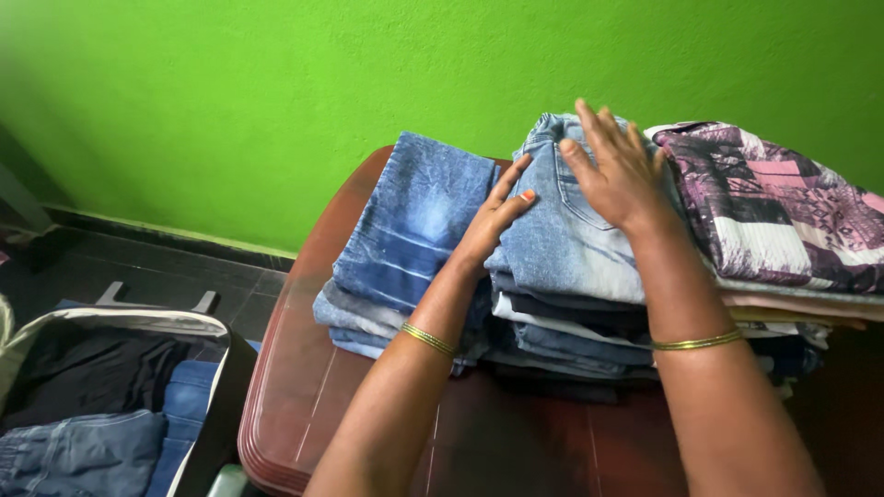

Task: The person folds various pieces of clothing, including jeans and shorts, on a wooden table. They then place the folded items into an open suitcase. The person also unfolds and refolds a pair of black shorts and a pair of blue jeans.

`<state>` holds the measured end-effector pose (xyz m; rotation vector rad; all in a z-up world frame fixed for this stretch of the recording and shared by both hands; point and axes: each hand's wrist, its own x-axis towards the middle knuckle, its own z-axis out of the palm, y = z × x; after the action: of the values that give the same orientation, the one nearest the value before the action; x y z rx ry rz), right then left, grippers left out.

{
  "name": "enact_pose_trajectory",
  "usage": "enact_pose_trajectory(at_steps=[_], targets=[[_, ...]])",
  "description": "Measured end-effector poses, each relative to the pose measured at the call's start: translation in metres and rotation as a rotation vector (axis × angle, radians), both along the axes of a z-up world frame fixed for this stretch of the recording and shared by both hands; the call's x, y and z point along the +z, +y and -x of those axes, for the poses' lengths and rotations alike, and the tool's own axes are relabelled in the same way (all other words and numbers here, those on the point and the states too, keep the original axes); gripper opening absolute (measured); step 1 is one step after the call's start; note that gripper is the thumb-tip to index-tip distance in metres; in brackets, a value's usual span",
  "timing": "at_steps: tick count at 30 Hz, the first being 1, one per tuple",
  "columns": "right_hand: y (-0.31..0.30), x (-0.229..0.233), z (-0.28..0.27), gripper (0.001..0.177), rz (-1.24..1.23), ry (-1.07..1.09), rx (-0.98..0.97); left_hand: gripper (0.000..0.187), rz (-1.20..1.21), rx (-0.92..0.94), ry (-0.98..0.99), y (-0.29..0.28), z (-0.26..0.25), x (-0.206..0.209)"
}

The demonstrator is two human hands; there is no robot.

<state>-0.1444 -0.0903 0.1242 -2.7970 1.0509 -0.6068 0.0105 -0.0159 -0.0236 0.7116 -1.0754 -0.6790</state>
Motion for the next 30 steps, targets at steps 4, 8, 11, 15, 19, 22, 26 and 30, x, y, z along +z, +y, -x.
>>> enact_pose_trajectory(at_steps=[4, 8, 11, 15, 19, 22, 26, 30], targets=[[0.031, -0.004, -0.017, 0.076, 0.145, 0.133, 0.11, 0.062, 0.036, 0.004, -0.026, -0.015, -0.008, -0.013], [0.035, -0.012, -0.025, 0.07, 0.068, 0.254, 0.053, 0.069, 0.003, -0.06, 0.038, -0.013, -0.007, -0.014], [0.019, -0.012, -0.023, 0.072, 0.027, 0.227, 0.001, 0.068, -0.043, -0.012, 0.004, -0.002, 0.001, -0.001], [-0.014, -0.011, -0.011, 0.078, -0.06, 0.163, -0.214, 0.07, -0.11, 0.044, -0.034, 0.008, 0.009, 0.009], [-0.026, -0.016, -0.01, 0.08, -0.099, 0.158, -0.277, 0.07, -0.102, 0.066, -0.048, 0.009, 0.008, 0.007], [-0.022, -0.004, -0.005, 0.08, -0.137, 0.115, -0.181, 0.071, -0.119, 0.067, -0.045, 0.007, 0.003, 0.005], [0.018, -0.005, 0.012, 0.078, -0.113, 0.144, -0.089, 0.072, -0.164, 0.074, -0.033, 0.011, 0.002, 0.009], [0.041, -0.019, 0.03, 0.078, -0.029, 0.169, -0.048, 0.068, -0.139, 0.093, 0.03, 0.028, 0.004, 0.02]])
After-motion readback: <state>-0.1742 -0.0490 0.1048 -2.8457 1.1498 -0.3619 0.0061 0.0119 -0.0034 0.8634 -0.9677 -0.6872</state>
